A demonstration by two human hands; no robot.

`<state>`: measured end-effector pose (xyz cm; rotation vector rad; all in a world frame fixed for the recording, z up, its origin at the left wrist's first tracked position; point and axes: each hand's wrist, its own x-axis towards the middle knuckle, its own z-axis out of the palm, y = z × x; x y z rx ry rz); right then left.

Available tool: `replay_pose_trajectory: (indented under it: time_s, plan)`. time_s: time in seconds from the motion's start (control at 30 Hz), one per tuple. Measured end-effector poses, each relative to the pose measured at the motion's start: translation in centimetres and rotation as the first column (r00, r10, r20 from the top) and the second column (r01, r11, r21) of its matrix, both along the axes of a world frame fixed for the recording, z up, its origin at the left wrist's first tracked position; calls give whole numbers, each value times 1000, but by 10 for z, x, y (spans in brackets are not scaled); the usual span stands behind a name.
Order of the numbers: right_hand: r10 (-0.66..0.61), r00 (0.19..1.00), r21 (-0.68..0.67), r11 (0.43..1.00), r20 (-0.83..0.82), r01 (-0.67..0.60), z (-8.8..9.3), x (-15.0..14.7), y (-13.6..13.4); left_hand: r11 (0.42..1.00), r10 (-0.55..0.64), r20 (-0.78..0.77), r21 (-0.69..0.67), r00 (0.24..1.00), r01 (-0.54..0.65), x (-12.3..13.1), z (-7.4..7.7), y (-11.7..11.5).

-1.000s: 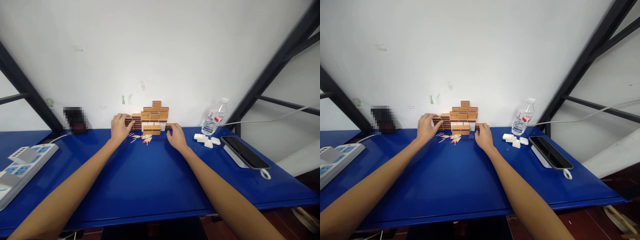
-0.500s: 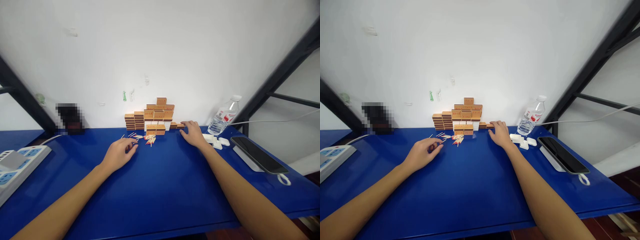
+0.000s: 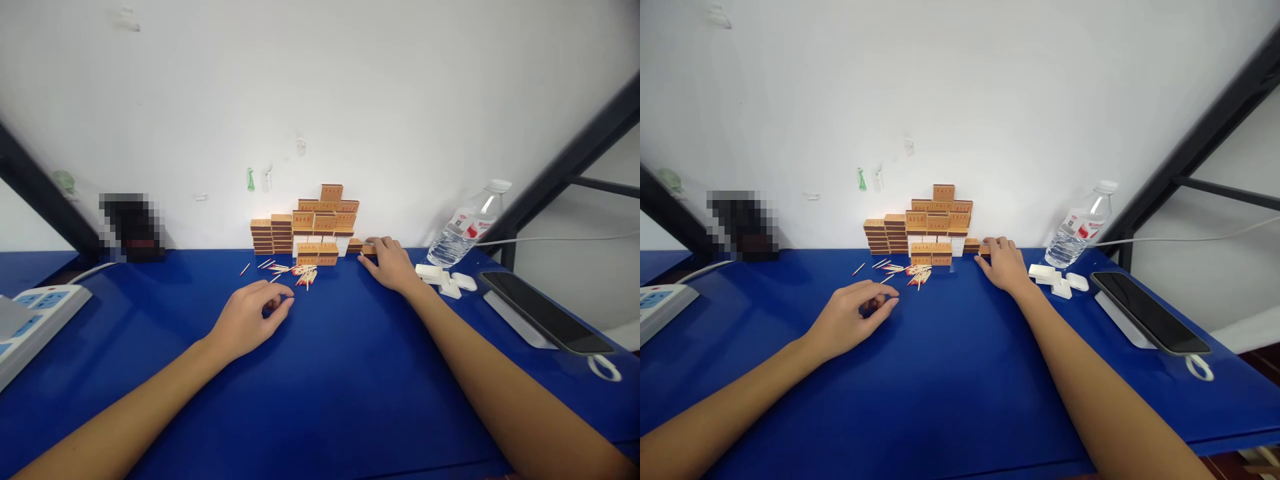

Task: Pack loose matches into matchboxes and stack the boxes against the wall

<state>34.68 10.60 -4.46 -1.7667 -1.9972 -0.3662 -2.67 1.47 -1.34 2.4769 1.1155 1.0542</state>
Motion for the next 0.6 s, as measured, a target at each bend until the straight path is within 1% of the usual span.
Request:
replay_pose_trajectory:
  time_s: [0.1,0.2,0.3,0.4,0.5,0.53,0.57,0.6]
  plan:
    - [17,999,-67,998,-27,-19,-1,0,2,1000,-20,-6,21,1000,20,2,0,-2]
    - [29,999,-110,993,-21,-31,5,6,1,998,-28,-14,50,1000,29,1,1,-2]
    - [89,996,-156,983,-27,-92,20,18,-6,995,-35,-3,94,999,35,0,3,-1]
    - [138,986,-188,970,-93,-154,41,25,-20,988,-46,7,148,999,45,-1,5,-2]
    - [169,969,-179,963,-181,-201,55,17,-34,985,-65,-8,159,998,66,0,5,-4]
    - [190,956,-202,950,-225,-236,58,10,-39,985,-70,-15,156,997,71,0,5,-4]
    - [216,935,-243,927,-281,-287,59,2,-43,985,-72,-22,154,997,74,0,5,-5]
    - [243,907,-293,890,-345,-350,59,-8,-47,985,-75,-29,152,997,78,0,5,-5]
